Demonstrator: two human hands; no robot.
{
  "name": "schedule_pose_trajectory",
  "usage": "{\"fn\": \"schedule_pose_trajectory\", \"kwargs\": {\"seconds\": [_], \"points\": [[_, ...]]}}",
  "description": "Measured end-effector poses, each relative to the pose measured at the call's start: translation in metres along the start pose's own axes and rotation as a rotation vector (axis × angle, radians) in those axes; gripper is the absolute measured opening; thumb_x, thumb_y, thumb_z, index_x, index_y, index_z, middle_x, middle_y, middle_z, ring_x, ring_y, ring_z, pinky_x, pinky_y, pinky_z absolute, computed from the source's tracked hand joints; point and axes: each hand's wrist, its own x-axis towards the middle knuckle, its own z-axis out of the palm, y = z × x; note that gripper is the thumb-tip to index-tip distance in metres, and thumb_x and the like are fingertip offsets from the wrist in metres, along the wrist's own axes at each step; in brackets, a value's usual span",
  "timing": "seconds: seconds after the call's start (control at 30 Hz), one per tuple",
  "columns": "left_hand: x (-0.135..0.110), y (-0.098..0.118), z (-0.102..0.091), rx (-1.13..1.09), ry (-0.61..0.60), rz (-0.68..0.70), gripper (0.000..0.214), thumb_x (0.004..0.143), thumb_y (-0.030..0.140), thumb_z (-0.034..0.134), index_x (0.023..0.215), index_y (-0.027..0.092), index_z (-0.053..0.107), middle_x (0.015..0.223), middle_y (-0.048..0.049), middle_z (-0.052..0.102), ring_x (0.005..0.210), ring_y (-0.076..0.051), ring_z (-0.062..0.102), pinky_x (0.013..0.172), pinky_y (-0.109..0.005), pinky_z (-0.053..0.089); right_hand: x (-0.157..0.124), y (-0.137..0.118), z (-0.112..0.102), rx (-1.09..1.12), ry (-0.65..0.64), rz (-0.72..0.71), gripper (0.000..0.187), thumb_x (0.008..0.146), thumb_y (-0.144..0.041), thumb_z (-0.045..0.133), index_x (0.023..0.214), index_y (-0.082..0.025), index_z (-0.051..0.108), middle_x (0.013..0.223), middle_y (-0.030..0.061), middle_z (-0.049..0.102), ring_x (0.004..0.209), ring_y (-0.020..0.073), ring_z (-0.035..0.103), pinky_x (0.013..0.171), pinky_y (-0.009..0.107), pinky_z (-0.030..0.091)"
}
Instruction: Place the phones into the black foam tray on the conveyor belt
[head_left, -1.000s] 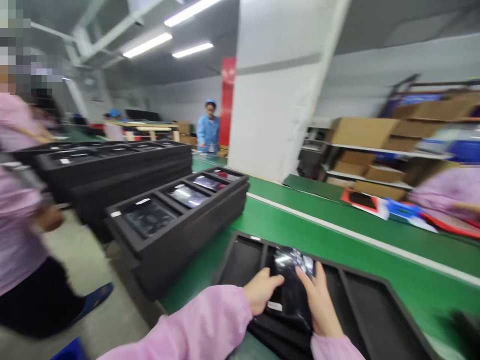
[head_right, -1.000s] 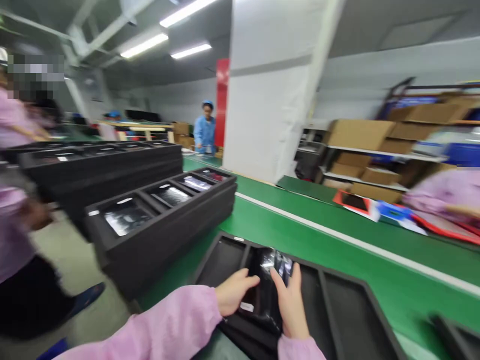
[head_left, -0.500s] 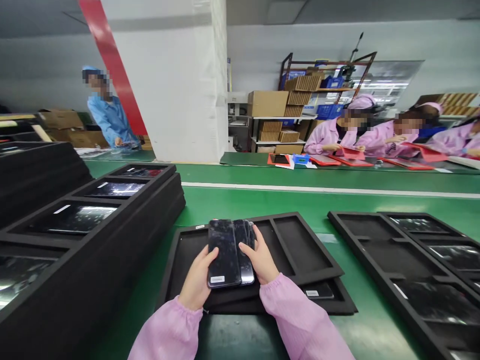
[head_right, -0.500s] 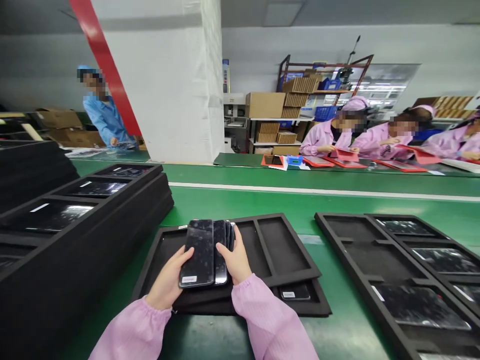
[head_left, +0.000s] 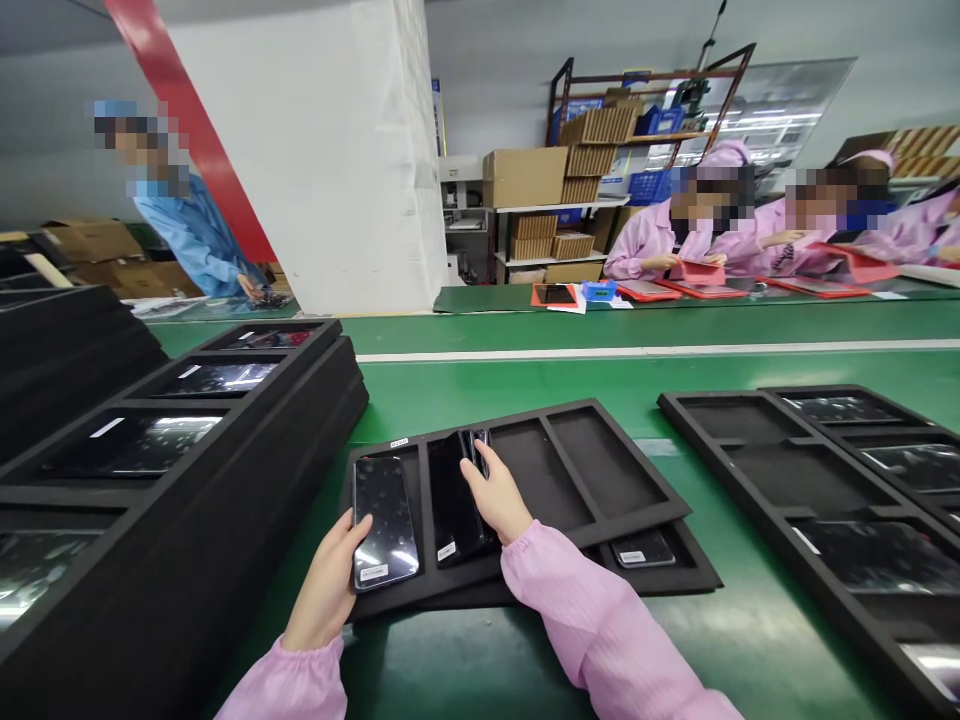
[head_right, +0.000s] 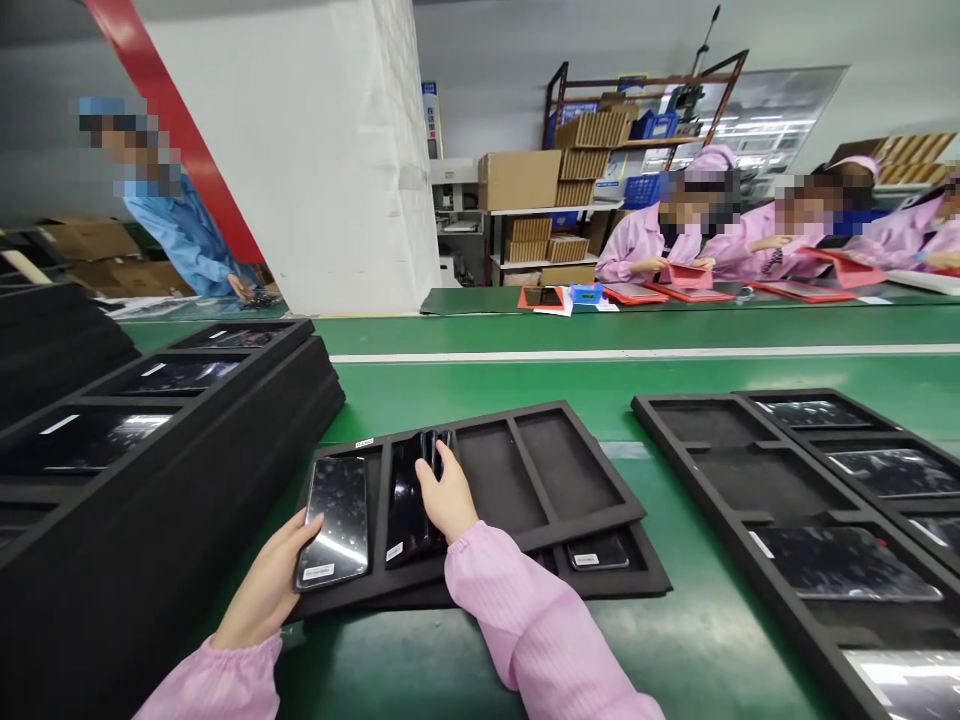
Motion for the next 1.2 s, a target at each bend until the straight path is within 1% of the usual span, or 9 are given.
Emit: {"fn": "schedule_pose_trajectory", "kwargs": {"seconds": [0.2,0.3,0.37,0.43,0.5,0.6,0.7,1.0,1.2], "points": [[0.012,-0.01,0.005,0.248,0.087,0.191,0.051,0.087,0.031,0.056,0.135,0.021,0.041,0.136,-0.0076,0.041,0.126,-0.02,0.039,0.107,-0.03,0.032,0.001,0.001,-0.002,0.065,0.035,-0.008,0.051,0.087,-0.021,0.053,0.135,-0.008,0.041,0.134,0.0034,0.041,0.126,0.0144,0.037,0.111,0.028,0.027],[0.013,-0.021,0.004,0.515,0.23,0.452,0.063,0.09,0.04,0.049,0.145,0.021,0.024,0.147,-0.0046,0.022,0.134,-0.019,0.027,0.113,-0.03,0.023,0.003,0.001,-0.004,0.067,0.053,-0.026,0.048,0.087,-0.021,0.053,0.133,-0.008,0.044,0.133,0.0033,0.043,0.125,0.0136,0.038,0.111,0.027,0.027],[0.008,-0.029,0.006,0.785,0.303,0.709,0.063,0.09,0.043,0.046,0.144,0.018,0.026,0.148,-0.0065,0.019,0.136,-0.021,0.022,0.115,-0.036,0.018,0.005,0.003,-0.006,0.063,0.053,-0.045,0.046,0.088,-0.02,0.052,0.132,-0.009,0.045,0.133,0.0019,0.043,0.125,0.0122,0.038,0.111,0.025,0.028],[0.002,-0.035,0.012,1.072,0.243,0.984,0.056,0.091,0.042,0.044,0.14,0.019,0.033,0.146,-0.0088,0.023,0.136,-0.024,0.02,0.114,-0.045,0.013,0.006,0.005,-0.007,0.045,0.056,-0.055,0.046,0.087,-0.016,0.051,0.132,-0.009,0.046,0.132,0.0008,0.044,0.124,0.0113,0.039,0.11,0.024,0.029],[-0.004,-0.041,0.018,1.302,0.056,1.16,0.052,0.091,0.041,0.044,0.139,0.024,0.033,0.145,-0.0064,0.026,0.136,-0.024,0.021,0.112,-0.051,0.015,0.006,0.007,-0.009,0.002,0.07,-0.07,0.048,0.084,-0.012,0.051,0.132,-0.009,0.046,0.131,0.0012,0.045,0.123,0.0122,0.04,0.11,0.024,0.029],[-0.006,-0.048,0.025,1.485,-0.141,1.214,0.049,0.091,0.041,0.045,0.138,0.031,0.035,0.143,0.0,0.031,0.133,-0.021,0.027,0.109,-0.049,0.027,0.007,0.004,-0.014,-0.086,0.092,-0.114,0.05,0.081,-0.008,0.053,0.131,-0.008,0.048,0.129,0.0024,0.047,0.123,0.0143,0.041,0.111,0.026,0.028],[-0.003,-0.052,0.027,1.511,-0.123,1.18,0.043,0.092,0.042,0.044,0.134,0.034,0.041,0.138,0.003,0.039,0.129,-0.019,0.034,0.107,-0.046,0.033,0.011,-0.006,-0.031,-0.22,0.14,-0.202,0.05,0.079,-0.008,0.055,0.129,-0.008,0.051,0.125,0.0028,0.05,0.119,0.0154,0.045,0.108,0.027,0.032],[-0.002,-0.054,0.029,1.472,-0.078,1.204,0.03,0.091,0.042,0.045,0.114,0.029,0.06,0.13,0.0062,0.047,0.127,-0.02,0.035,0.1,-0.044,0.04,0.026,-0.028,-0.135,-0.426,0.219,-0.327,0.044,0.079,-0.015,0.06,0.122,-0.015,0.057,0.117,0.0015,0.056,0.11,0.0175,0.052,0.105,0.033,0.038],[-0.005,-0.058,0.028,1.358,-0.046,1.371,0.027,0.089,0.029,0.052,0.115,0.023,0.056,0.127,0.0019,0.049,0.123,-0.019,0.04,0.102,-0.04,0.037,0.026,-0.007,-0.119,-0.457,0.079,-0.235,0.044,0.079,-0.011,0.057,0.122,-0.009,0.056,0.121,0.0042,0.053,0.116,0.0158,0.048,0.109,0.031,0.032]]}}
